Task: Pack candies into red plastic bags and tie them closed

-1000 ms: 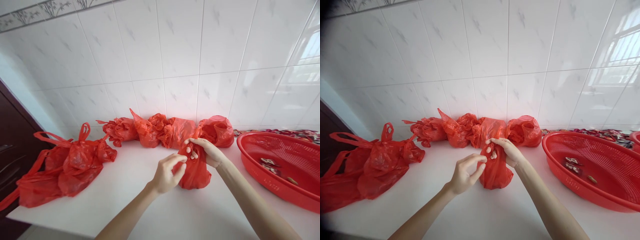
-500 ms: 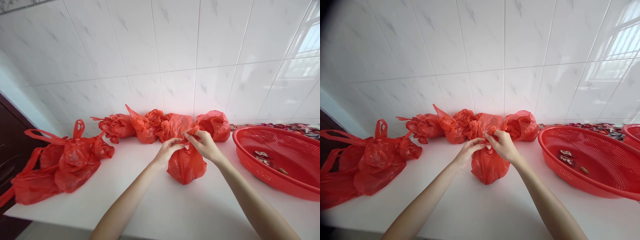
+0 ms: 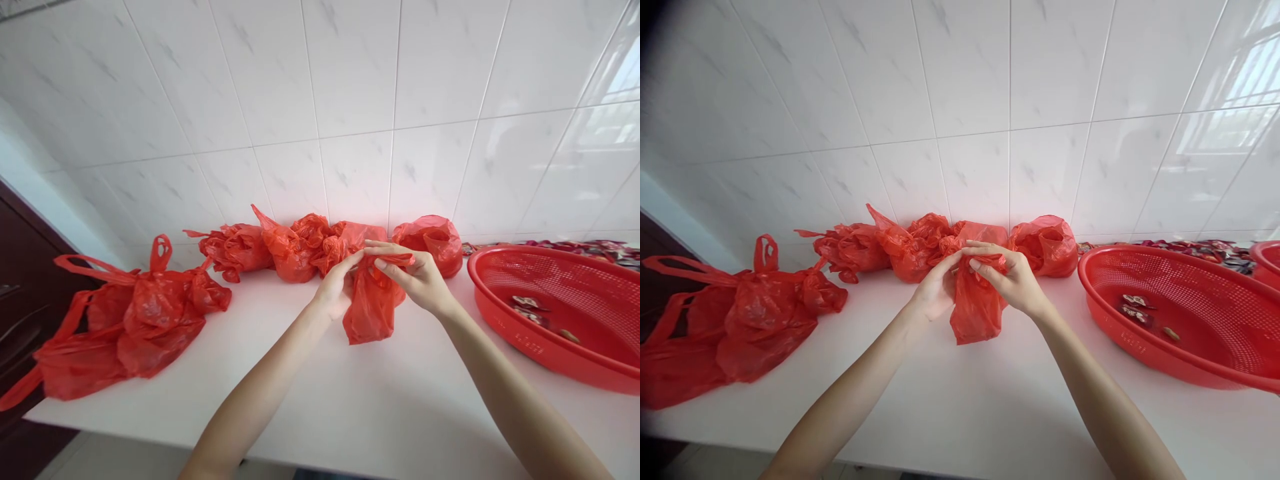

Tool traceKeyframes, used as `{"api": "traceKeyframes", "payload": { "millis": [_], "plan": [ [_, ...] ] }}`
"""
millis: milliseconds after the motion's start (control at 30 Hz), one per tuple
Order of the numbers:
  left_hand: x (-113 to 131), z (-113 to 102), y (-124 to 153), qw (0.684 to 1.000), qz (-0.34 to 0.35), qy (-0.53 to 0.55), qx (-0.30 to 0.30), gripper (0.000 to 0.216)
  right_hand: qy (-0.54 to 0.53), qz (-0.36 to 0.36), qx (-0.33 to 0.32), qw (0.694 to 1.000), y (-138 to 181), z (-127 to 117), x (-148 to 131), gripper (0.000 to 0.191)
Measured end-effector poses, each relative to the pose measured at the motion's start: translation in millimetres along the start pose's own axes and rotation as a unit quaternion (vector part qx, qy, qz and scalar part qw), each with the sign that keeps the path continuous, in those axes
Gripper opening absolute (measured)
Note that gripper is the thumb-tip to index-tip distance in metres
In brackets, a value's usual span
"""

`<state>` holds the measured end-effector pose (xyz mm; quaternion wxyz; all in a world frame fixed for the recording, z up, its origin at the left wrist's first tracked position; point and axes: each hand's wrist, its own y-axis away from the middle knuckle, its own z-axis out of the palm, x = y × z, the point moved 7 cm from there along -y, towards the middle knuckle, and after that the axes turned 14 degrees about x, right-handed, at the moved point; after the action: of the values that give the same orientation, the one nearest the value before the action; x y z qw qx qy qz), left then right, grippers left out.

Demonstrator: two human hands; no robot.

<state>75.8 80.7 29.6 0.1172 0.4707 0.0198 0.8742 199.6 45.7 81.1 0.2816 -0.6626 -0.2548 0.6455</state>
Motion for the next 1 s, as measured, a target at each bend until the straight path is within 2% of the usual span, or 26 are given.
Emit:
{"api": "traceKeyframes", "payload": {
  "millis": [133,233,300,367,467,600,700,767,833,900,1000],
  "plan": [
    [11,2,1,0.999,0.033,-0.011,0.009,0.018,0.023,-0.024,0.034,0.999,-3,-11,-6,0.016],
    [21,-6,-2,0.997,0.053,-0.009,0.057,0.015,0.036,-0.048,0.044,0.997,-5,-17,-11,0.016],
    [29,-14,-6,0.994,0.072,-0.019,0.081,0.016,0.047,-0.066,0.026,0.996,-6,-19,-15,0.016],
    [39,-27,-11,0.986,0.111,-0.049,0.115,0.019,0.07,-0.085,-0.014,0.994,-5,-18,-17,0.017],
    [51,-58,-19,0.964,0.159,-0.096,0.19,0.02,0.102,-0.105,-0.103,0.984,-1,-14,-20,0.016],
    [49,-103,-28,0.946,0.159,-0.13,0.251,0.025,0.12,-0.094,-0.24,0.959,9,-1,-15,0.015],
    [43,-123,-29,0.938,0.159,-0.161,0.262,0.032,0.124,-0.07,-0.298,0.944,14,7,-9,0.015],
    [43,-124,-28,0.936,0.172,-0.178,0.252,0.038,0.124,-0.027,-0.291,0.948,13,8,-3,0.016],
    [47,-115,-26,0.934,0.196,-0.187,0.232,0.042,0.107,0.031,-0.251,0.962,10,7,2,0.019],
    [55,-98,-21,0.934,0.221,-0.19,0.208,0.045,0.062,0.085,-0.199,0.974,7,5,4,0.024],
    [67,-59,-9,0.932,0.262,-0.207,0.143,0.041,-0.008,0.123,-0.131,0.984,6,9,5,0.03]
  ]
}}
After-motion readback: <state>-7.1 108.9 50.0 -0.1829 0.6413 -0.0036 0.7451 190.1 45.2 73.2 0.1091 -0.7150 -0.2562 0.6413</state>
